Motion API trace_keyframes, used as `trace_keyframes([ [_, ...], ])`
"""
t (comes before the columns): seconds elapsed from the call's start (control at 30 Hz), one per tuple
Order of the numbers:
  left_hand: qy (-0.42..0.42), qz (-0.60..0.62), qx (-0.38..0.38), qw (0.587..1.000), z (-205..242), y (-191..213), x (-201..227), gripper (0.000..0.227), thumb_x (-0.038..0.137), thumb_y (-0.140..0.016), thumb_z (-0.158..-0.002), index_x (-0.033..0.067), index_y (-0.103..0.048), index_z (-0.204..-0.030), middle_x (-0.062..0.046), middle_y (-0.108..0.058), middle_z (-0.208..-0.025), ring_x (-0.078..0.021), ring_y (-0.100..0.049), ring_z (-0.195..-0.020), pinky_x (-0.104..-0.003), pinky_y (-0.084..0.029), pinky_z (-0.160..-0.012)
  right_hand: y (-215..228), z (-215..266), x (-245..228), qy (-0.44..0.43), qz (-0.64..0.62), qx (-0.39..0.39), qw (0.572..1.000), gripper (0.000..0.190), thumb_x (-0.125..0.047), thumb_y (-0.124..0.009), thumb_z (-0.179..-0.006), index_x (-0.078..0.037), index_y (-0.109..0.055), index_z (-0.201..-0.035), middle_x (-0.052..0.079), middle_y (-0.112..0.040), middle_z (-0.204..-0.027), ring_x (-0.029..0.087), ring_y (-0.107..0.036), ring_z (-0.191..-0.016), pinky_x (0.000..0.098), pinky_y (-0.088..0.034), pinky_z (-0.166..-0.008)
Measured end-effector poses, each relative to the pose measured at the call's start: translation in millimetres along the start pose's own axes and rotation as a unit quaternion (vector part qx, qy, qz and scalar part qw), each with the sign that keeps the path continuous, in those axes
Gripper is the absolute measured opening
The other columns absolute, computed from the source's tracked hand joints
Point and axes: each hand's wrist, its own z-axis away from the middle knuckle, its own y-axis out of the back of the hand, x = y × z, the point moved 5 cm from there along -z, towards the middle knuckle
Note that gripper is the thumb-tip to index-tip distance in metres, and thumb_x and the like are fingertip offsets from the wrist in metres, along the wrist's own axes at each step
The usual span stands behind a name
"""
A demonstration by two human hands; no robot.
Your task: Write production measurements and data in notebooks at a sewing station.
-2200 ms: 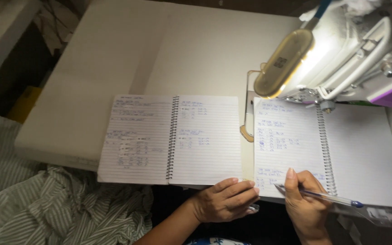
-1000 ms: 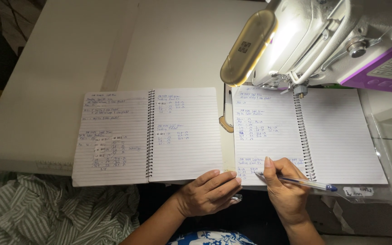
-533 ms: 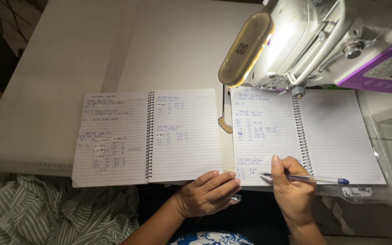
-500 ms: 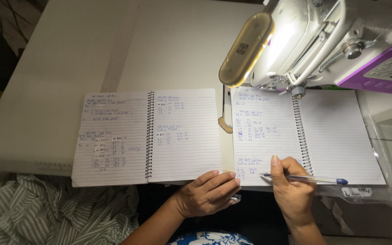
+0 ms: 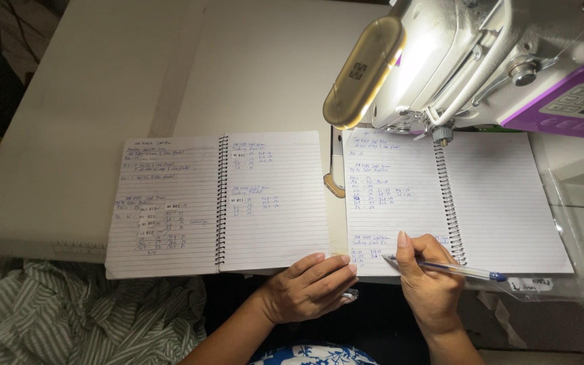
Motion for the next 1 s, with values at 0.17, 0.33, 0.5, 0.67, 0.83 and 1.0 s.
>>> trace_keyframes([
  [0.17,0.000,0.001,-0.003,1.000,1.1,-1.3,0.2,0.027,0.028,-0.054,-0.111,0.0120,-0.072,-0.123,0.002,-0.070,-0.130,-0.0146,-0.073,-0.120,-0.031,-0.041,-0.114,0.1,-1.4,-1.5,-0.001,-0.011,-0.012,1.000,0.036,-0.012,-0.063,-0.103,-0.006,-0.053,-0.069,0.001,-0.047,-0.061,0.013,-0.041,-0.055,0.0302,-0.035,-0.057],
  [0.33,-0.002,-0.004,0.005,1.000,-2.2,0.9,0.1,0.028,0.028,-0.053,-0.111,0.0120,-0.073,-0.123,0.002,-0.071,-0.129,-0.0145,-0.074,-0.119,-0.031,-0.041,-0.114,1.1,-0.8,1.6,-0.007,-0.006,-0.005,1.000,0.036,-0.012,-0.063,-0.103,-0.007,-0.052,-0.069,0.000,-0.044,-0.061,0.013,-0.039,-0.056,0.0305,-0.034,-0.058],
  [0.5,0.001,-0.009,-0.003,1.000,-0.2,0.0,0.6,0.027,0.028,-0.054,-0.111,0.0133,-0.073,-0.123,0.004,-0.070,-0.130,-0.0132,-0.072,-0.121,-0.031,-0.039,-0.116,1.5,1.4,2.0,0.005,0.008,0.002,1.000,0.037,-0.012,-0.060,-0.105,-0.006,-0.052,-0.069,0.001,-0.045,-0.062,0.014,-0.040,-0.057,0.0325,-0.034,-0.060],
  [0.67,-0.006,0.009,-0.008,1.000,3.3,-2.2,0.7,0.028,0.025,-0.052,-0.111,0.0124,-0.072,-0.126,0.001,-0.069,-0.132,-0.0163,-0.073,-0.122,-0.032,-0.039,-0.115,1.7,1.5,6.9,-0.021,-0.013,-0.009,1.000,0.037,-0.014,-0.060,-0.105,-0.006,-0.054,-0.070,0.000,-0.046,-0.062,0.012,-0.041,-0.057,0.0303,-0.035,-0.059],
  [0.83,0.003,0.001,0.009,1.000,-2.2,3.5,0.0,0.028,0.029,-0.057,-0.110,0.0105,-0.073,-0.124,0.001,-0.071,-0.129,-0.0155,-0.075,-0.119,-0.031,-0.041,-0.113,5.4,0.0,30.0,-0.132,-0.101,-0.022,0.986,0.036,-0.014,-0.063,-0.107,-0.010,-0.054,-0.072,-0.004,-0.048,-0.067,0.009,-0.045,-0.063,0.0263,-0.040,-0.065],
  [1.0,0.007,0.007,0.028,1.000,-4.2,5.9,-0.8,0.023,0.028,-0.060,-0.109,0.0125,-0.075,-0.118,0.002,-0.071,-0.124,-0.0139,-0.076,-0.114,-0.029,-0.043,-0.110,7.5,-0.4,36.3,-0.205,-0.203,0.051,0.956,0.040,-0.020,-0.061,-0.112,-0.006,-0.054,-0.076,0.004,-0.050,-0.062,0.010,-0.043,-0.047,0.0236,-0.030,-0.042],
])
